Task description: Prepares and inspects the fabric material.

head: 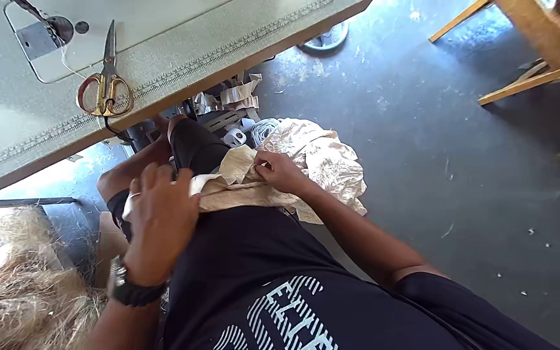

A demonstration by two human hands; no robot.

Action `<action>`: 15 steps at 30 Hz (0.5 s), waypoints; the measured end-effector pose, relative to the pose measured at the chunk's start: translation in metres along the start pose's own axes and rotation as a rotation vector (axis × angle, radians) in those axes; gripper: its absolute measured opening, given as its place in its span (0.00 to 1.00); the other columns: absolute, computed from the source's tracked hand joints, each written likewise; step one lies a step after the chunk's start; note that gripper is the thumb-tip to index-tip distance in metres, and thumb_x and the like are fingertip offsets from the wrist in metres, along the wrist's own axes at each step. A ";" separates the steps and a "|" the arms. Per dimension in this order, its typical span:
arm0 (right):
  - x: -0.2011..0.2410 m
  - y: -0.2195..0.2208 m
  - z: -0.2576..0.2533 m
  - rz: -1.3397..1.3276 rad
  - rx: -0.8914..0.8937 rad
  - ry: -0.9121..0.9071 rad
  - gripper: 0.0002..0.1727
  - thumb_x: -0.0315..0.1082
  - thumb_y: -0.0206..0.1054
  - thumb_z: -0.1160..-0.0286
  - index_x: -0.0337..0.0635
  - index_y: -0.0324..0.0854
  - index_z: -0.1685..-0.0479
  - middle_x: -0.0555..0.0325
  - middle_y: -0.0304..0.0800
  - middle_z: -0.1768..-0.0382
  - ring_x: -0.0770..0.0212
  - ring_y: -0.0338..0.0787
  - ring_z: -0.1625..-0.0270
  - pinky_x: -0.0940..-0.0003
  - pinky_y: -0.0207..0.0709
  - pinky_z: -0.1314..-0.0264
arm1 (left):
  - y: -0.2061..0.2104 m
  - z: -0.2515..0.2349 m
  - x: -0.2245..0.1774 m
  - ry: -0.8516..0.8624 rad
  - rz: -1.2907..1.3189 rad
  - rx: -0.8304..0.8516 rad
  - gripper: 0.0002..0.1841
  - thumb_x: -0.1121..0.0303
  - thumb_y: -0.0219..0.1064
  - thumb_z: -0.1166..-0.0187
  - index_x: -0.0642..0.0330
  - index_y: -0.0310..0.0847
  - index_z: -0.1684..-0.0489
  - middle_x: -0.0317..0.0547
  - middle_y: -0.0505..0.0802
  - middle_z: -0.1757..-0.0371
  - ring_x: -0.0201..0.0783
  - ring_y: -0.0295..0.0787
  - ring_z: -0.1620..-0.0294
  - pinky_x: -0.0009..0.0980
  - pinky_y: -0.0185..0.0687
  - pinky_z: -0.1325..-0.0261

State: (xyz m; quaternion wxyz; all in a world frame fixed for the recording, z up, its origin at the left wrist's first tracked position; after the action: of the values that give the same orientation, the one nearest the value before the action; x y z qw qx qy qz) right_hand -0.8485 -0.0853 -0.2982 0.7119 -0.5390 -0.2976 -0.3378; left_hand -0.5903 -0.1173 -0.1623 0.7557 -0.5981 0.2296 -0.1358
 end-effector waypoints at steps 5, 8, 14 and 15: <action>-0.007 0.006 0.011 -0.171 -0.136 -0.035 0.04 0.30 0.66 0.19 0.40 0.83 0.61 0.49 0.89 0.51 0.60 0.87 0.70 0.59 0.86 0.65 | 0.048 -0.049 -0.058 0.209 -0.035 0.077 0.28 0.44 0.68 0.21 0.53 0.82 0.29 0.61 0.87 0.35 0.67 0.78 0.27 0.70 0.72 0.31; -0.010 0.008 0.013 -0.230 -0.138 -0.118 0.07 0.32 0.70 0.23 0.39 0.85 0.65 0.43 0.79 0.25 0.56 0.92 0.46 0.58 0.90 0.49 | 0.088 -0.080 -0.052 0.134 0.132 0.165 0.41 0.38 0.70 0.25 0.50 0.68 0.15 0.62 0.86 0.35 0.66 0.84 0.36 0.66 0.81 0.44; 0.001 0.014 0.015 -0.221 0.030 -0.266 0.06 0.30 0.72 0.25 0.37 0.86 0.67 0.49 0.88 0.51 0.60 0.90 0.53 0.60 0.88 0.48 | 0.091 -0.089 -0.024 0.065 0.199 0.177 0.22 0.57 0.71 0.23 0.49 0.80 0.31 0.58 0.93 0.57 0.65 0.91 0.55 0.70 0.81 0.58; -0.002 0.013 0.014 -0.267 0.080 -0.272 0.05 0.29 0.71 0.24 0.35 0.87 0.63 0.50 0.89 0.51 0.60 0.90 0.53 0.60 0.88 0.48 | 0.087 -0.086 -0.018 0.058 0.226 0.186 0.15 0.58 0.70 0.23 0.50 0.84 0.42 0.55 0.92 0.64 0.62 0.90 0.61 0.69 0.80 0.62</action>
State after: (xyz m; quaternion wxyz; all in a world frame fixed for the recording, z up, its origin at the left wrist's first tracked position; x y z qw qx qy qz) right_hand -0.8406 -0.0692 -0.3040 0.6347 -0.5069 -0.4731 -0.3411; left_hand -0.6555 -0.1599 -0.2586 0.8114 -0.4916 0.3037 -0.0876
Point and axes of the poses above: each hand's wrist, its own z-axis away from the middle knuckle, its own y-axis out of the palm, x = y × z, the point moved 3 cm from there along -z, towards the middle knuckle
